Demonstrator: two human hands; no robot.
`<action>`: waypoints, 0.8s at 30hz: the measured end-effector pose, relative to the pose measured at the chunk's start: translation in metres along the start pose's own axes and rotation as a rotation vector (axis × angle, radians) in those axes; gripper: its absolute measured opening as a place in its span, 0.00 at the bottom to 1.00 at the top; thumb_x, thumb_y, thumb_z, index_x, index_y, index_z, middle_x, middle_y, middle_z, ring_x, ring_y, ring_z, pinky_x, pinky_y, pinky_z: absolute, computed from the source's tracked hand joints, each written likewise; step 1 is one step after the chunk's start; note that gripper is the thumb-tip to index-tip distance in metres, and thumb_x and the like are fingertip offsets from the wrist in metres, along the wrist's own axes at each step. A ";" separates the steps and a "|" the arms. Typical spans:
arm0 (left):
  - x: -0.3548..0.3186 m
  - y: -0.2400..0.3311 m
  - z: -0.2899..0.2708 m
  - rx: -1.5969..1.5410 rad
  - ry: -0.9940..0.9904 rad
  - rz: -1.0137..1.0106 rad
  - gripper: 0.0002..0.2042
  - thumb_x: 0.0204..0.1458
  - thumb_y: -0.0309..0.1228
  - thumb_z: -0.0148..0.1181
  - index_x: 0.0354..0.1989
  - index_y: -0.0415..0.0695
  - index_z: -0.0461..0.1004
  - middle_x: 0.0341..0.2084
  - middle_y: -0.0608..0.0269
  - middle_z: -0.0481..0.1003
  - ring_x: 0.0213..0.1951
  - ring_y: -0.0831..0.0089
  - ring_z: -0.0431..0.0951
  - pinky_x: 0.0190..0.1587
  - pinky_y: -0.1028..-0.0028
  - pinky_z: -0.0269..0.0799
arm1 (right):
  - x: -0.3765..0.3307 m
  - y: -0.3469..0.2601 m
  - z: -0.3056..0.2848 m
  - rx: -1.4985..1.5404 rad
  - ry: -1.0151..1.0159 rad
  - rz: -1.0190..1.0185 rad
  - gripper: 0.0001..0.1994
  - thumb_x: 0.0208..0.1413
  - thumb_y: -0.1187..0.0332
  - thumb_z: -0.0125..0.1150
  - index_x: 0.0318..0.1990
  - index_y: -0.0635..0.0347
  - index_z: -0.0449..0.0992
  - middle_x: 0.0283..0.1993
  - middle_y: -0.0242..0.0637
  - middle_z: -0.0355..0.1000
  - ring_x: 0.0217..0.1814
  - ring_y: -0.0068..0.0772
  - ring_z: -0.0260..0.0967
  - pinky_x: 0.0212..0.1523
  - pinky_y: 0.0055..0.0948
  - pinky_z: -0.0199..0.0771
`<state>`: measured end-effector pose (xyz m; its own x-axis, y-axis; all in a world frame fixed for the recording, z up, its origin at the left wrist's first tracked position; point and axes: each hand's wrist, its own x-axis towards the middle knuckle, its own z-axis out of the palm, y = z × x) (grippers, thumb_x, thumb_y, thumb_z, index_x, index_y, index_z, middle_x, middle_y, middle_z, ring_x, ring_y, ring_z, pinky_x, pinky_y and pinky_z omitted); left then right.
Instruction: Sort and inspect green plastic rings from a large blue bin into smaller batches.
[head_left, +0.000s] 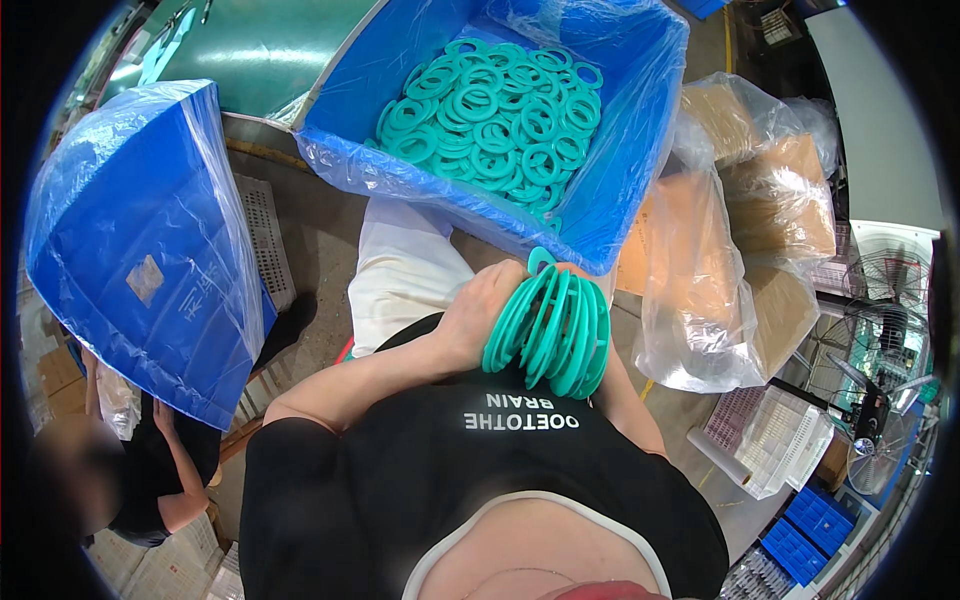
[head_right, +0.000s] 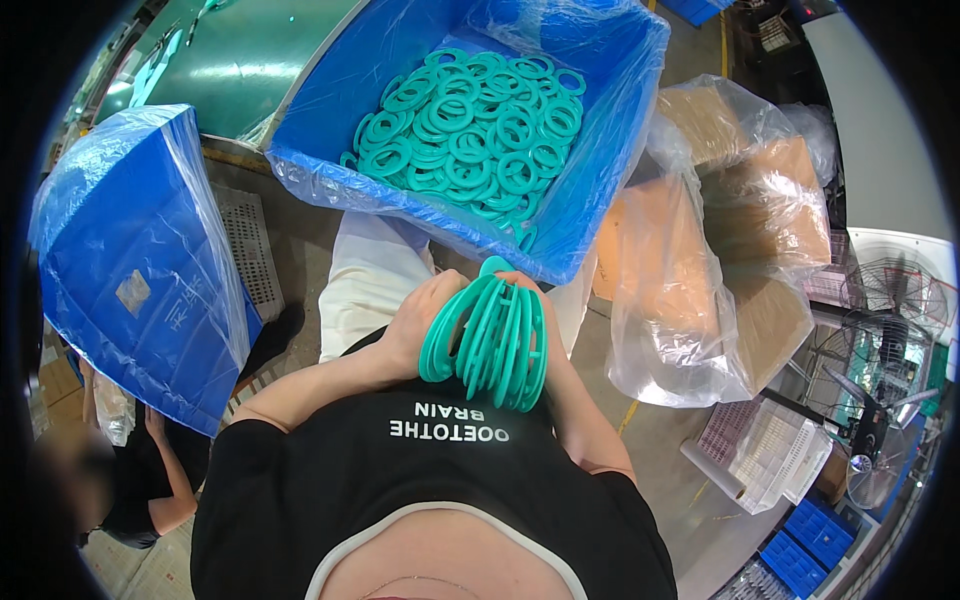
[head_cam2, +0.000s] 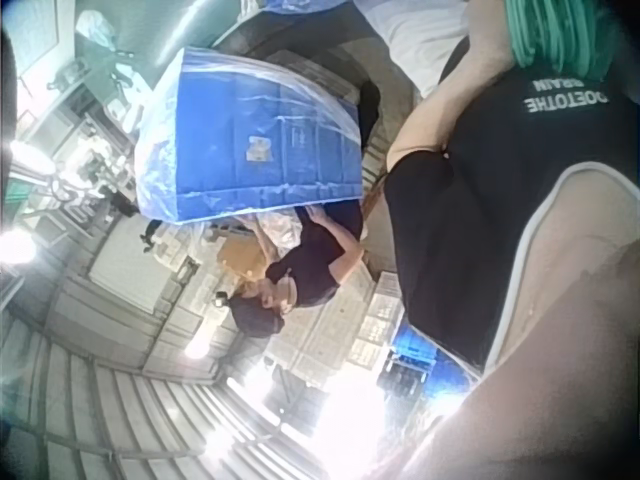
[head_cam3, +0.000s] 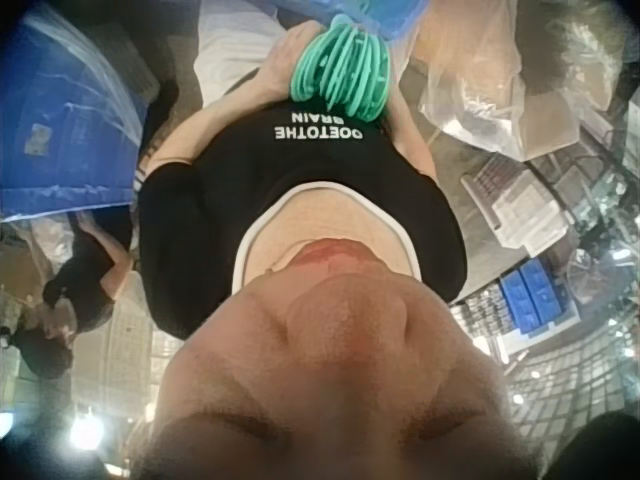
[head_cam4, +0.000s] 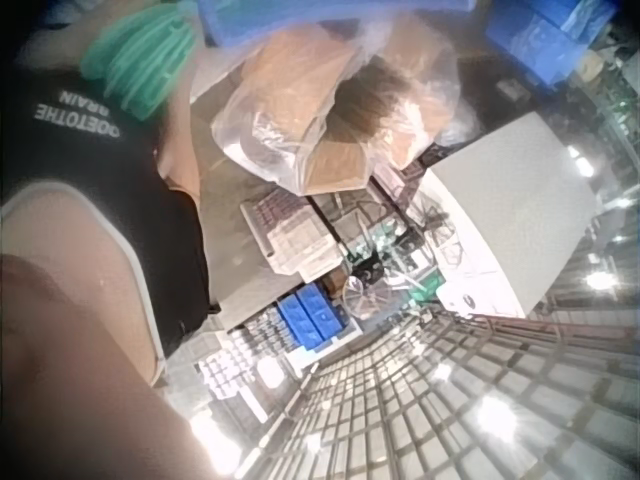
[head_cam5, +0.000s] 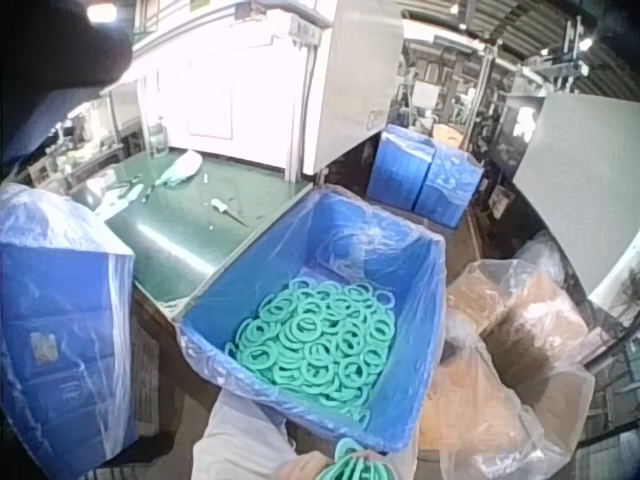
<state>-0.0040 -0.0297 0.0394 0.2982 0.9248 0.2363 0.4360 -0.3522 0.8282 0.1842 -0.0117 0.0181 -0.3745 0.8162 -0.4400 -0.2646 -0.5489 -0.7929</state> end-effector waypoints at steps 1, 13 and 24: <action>0.001 -0.001 0.000 -0.016 -0.017 -0.023 0.12 0.45 0.30 0.56 0.35 0.39 0.64 0.30 0.52 0.66 0.36 0.51 0.69 0.37 0.59 0.65 | 0.002 0.002 -0.001 0.044 -0.009 0.000 0.12 0.56 0.73 0.51 0.48 0.62 0.68 0.38 0.31 0.69 0.37 0.20 0.69 0.37 0.21 0.74; 0.006 -0.002 -0.007 -0.078 0.001 -0.076 0.10 0.47 0.32 0.58 0.34 0.41 0.67 0.26 0.54 0.68 0.31 0.52 0.70 0.34 0.59 0.66 | -0.004 -0.009 0.007 -0.171 0.050 -0.091 0.13 0.54 0.71 0.57 0.47 0.61 0.70 0.40 0.31 0.70 0.40 0.21 0.69 0.38 0.21 0.72; 0.025 0.012 -0.011 -0.785 -0.153 -0.383 0.07 0.50 0.21 0.59 0.36 0.37 0.69 0.22 0.71 0.68 0.22 0.88 0.67 0.24 0.85 0.66 | -0.004 -0.025 0.021 0.228 -0.143 -0.138 0.15 0.42 0.66 0.70 0.35 0.61 0.71 0.28 0.25 0.65 0.28 0.14 0.61 0.26 0.15 0.60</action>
<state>-0.0004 -0.0091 0.0610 0.3864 0.9096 -0.1526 -0.1622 0.2299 0.9596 0.1731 -0.0047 0.0486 -0.4375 0.8614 -0.2579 -0.5087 -0.4736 -0.7190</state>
